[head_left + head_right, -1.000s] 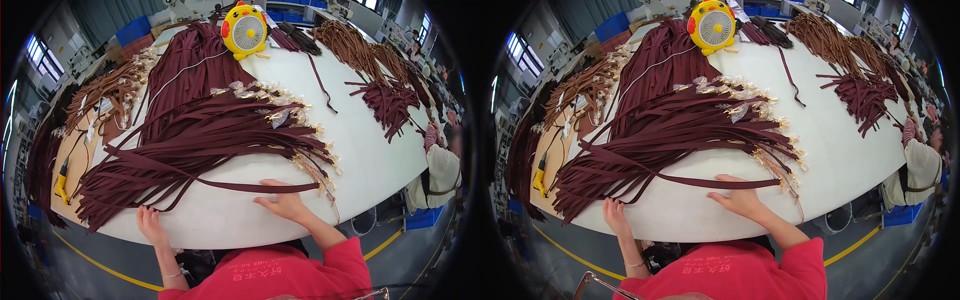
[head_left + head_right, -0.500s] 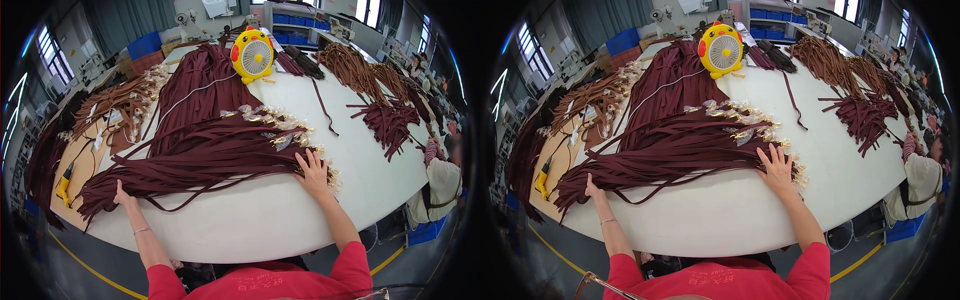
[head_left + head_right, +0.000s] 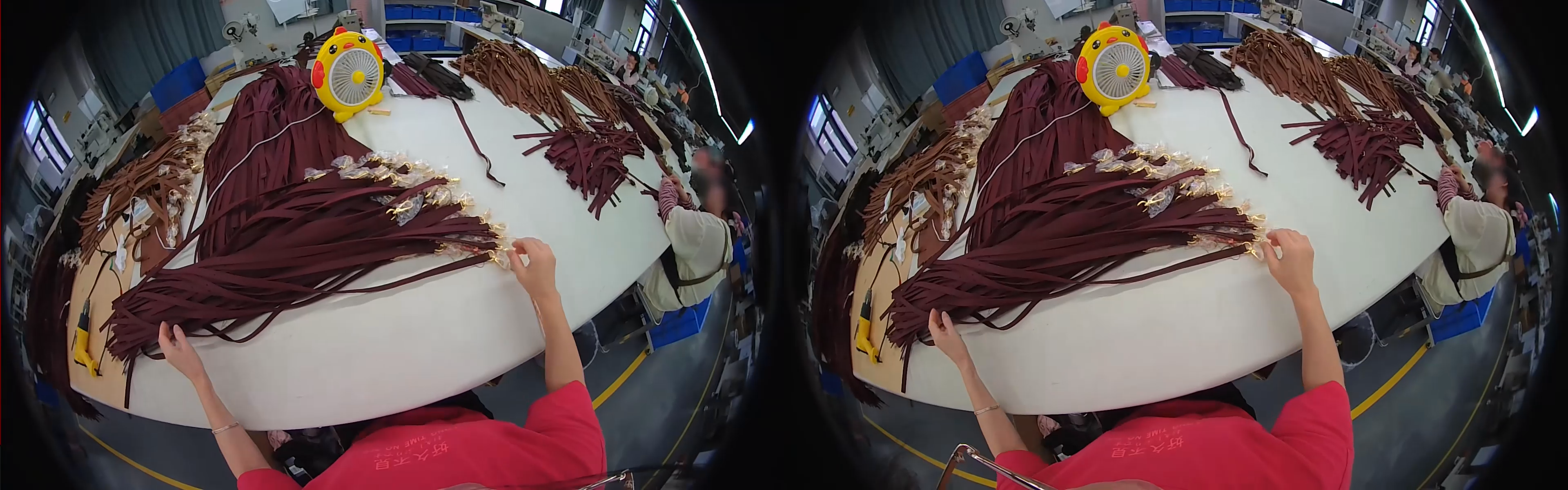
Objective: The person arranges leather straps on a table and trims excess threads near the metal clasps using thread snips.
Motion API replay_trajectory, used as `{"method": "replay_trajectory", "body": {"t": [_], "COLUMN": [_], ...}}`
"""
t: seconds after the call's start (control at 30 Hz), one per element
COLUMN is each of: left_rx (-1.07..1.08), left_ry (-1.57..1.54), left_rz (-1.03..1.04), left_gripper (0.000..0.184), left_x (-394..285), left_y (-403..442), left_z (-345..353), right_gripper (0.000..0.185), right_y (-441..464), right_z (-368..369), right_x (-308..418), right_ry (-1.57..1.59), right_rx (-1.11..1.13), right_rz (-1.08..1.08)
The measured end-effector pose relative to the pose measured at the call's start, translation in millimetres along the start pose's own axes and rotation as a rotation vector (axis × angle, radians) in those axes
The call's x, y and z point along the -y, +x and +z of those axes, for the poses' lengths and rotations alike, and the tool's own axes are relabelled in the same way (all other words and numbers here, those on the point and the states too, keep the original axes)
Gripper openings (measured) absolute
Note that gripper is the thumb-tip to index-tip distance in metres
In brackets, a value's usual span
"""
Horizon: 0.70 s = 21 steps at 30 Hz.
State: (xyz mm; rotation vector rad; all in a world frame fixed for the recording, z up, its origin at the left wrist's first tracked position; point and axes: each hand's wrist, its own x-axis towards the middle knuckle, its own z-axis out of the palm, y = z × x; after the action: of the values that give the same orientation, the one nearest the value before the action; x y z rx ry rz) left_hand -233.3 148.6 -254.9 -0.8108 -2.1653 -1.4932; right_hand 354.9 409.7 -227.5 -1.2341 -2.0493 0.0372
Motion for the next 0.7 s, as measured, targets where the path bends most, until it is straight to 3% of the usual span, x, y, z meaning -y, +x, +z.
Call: {"method": "replay_trajectory", "body": {"t": [0.03, 0.07, 0.1, 0.2, 0.27, 0.3, 0.4, 0.5, 0.6, 0.67, 0.7], "left_rx": [0.125, 0.24, 0.407, 0.784, 0.887, 0.907, 0.964, 1.016, 0.988, 1.007, 1.013], "left_ry": [-0.074, -0.174, -0.185, -0.233, -0.209, -0.205, 0.08, -0.01, -0.081, -0.058, -0.026], "left_rz": [0.011, 0.122, 0.215, 0.76, 0.925, 0.92, 0.966, 0.895, 0.743, 0.7, 0.705], "left_gripper": [0.023, 0.02, 0.017, 0.026, 0.036, 0.026, 0.017, 0.01, 0.01, 0.011, 0.012], "left_x": [-57, -89, -129, -207, -231, -240, -233, -224, -225, -227, -227], "left_y": [-15, -32, -51, -105, -138, -151, -176, -175, -168, -164, -162], "left_z": [5, 19, 31, 84, 126, 142, 180, 182, 178, 170, 167], "right_gripper": [0.017, 0.011, 0.014, 0.015, 0.015, 0.015, 0.013, 0.008, 0.006, 0.008, 0.008], "right_y": [-7, -11, -12, -12, -16, -19, -33, -46, -47, -43, -45], "right_z": [-6, -11, -12, -2, 0, 0, -14, -42, -59, -68, -70], "right_x": [0, -1, 3, 10, 4, 2, -20, -45, -83, -101, -99], "right_ry": [-0.004, -0.006, -0.079, -0.275, -0.246, -0.216, -0.133, -0.119, -0.141, -0.193, -0.197], "right_rx": [0.046, 0.091, 0.109, 0.079, 0.19, 0.303, 0.418, 0.48, 0.455, 0.362, 0.366], "right_rz": [0.007, 0.013, -0.124, 0.024, 0.147, 0.266, 0.191, 0.288, 0.347, 0.545, 0.544]}}
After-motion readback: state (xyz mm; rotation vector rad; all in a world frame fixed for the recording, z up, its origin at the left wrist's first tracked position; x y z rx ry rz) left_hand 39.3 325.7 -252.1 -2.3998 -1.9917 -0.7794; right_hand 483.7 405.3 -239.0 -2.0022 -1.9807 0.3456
